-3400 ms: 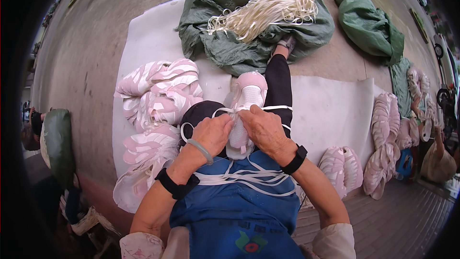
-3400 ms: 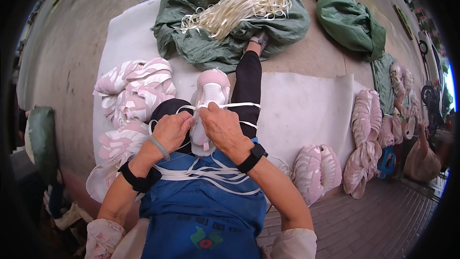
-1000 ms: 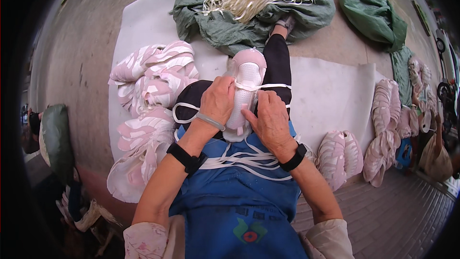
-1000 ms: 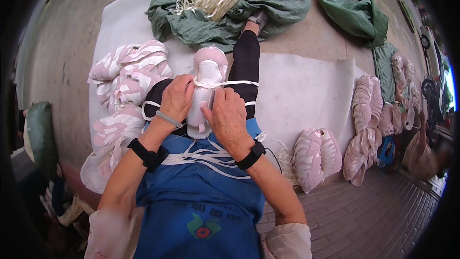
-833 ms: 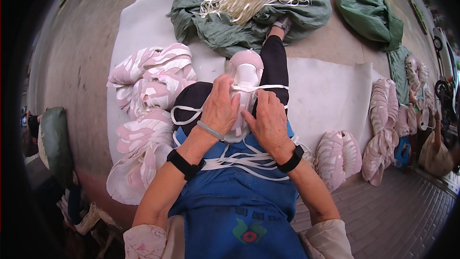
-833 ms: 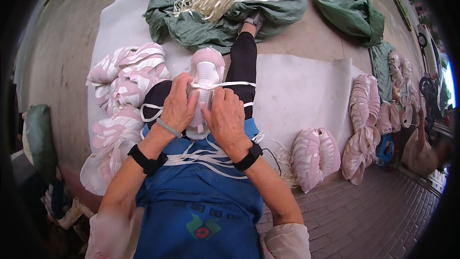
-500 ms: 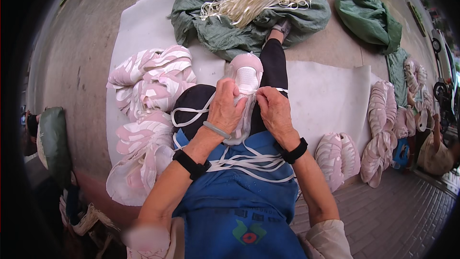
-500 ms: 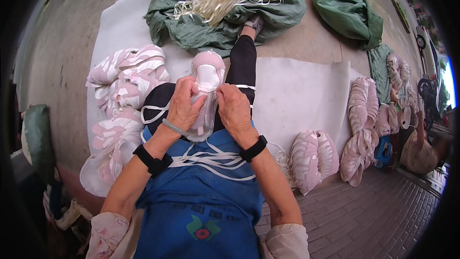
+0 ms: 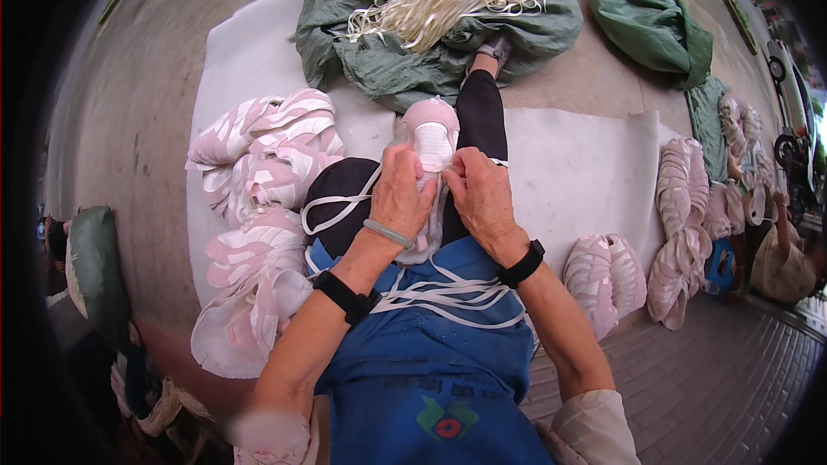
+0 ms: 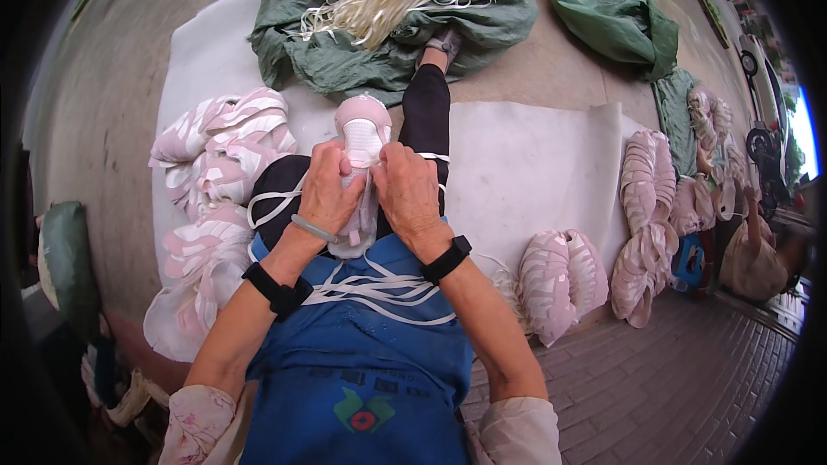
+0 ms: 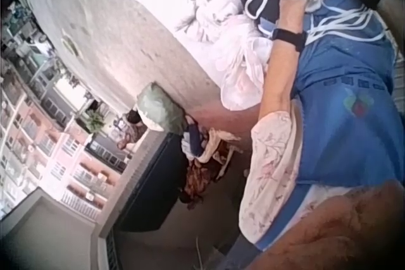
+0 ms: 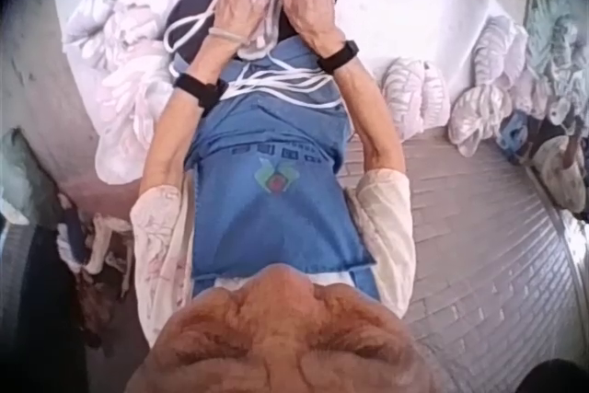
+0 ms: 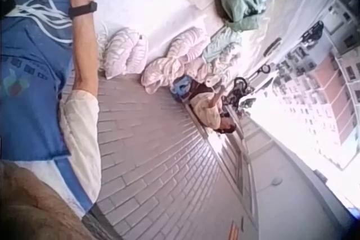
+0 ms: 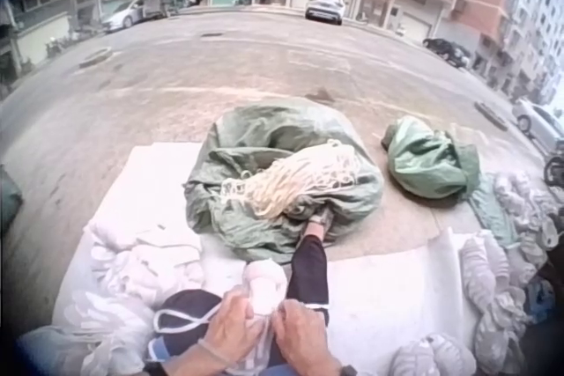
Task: The recorder is lacing and organizing multiple pairs of pink sneakers while sitting on a ground covering.
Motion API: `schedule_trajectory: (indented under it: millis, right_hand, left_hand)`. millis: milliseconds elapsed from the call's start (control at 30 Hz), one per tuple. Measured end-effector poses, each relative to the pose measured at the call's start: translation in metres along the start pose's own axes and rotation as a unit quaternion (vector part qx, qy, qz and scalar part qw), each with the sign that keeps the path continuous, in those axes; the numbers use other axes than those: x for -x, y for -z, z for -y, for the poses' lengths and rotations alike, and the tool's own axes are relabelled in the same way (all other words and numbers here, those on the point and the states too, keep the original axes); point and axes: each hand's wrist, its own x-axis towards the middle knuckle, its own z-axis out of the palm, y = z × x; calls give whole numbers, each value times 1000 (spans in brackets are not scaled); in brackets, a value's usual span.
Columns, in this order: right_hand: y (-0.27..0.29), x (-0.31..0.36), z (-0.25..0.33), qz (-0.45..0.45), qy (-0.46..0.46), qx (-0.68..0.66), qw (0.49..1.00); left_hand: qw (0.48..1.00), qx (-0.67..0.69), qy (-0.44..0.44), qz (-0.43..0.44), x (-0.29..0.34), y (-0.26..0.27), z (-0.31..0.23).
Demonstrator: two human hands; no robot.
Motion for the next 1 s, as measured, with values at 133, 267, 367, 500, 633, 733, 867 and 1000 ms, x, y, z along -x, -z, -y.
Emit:
schedule_trajectory:
  millis: [133, 267, 367, 500, 633, 733, 867, 1000]
  right_hand:
    - [8, 15, 16, -10, 44, 186, 982]
    - [8, 30, 28, 6, 55, 239, 970]
    - [-1, 32, 31, 7, 60, 258, 964]
    - [-16, 25, 5, -10, 69, 268, 961]
    - [-4, 4, -11, 24, -2, 158, 987]
    - [4, -11, -25, 98, 46, 70, 992]
    - [19, -32, -26, 245, -6, -67, 967]
    - [26, -45, -31, 304, 29, -89, 948]
  left_hand:
    - [1000, 0, -12, 2, -1, 1, 3]
    - [1000, 4, 3, -6, -2, 0, 6]
    - [1000, 11, 1, -13, -3, -1, 9]
    - [1000, 17, 10, -12, -4, 0, 6]
    - [999, 3, 46, 21, -5, 1, 1]
    - [997, -40, 49, 43, -9, 2, -4]
    - [997, -31, 46, 45, -6, -1, 2]
    - [997, -11, 48, 55, -7, 1, 1]
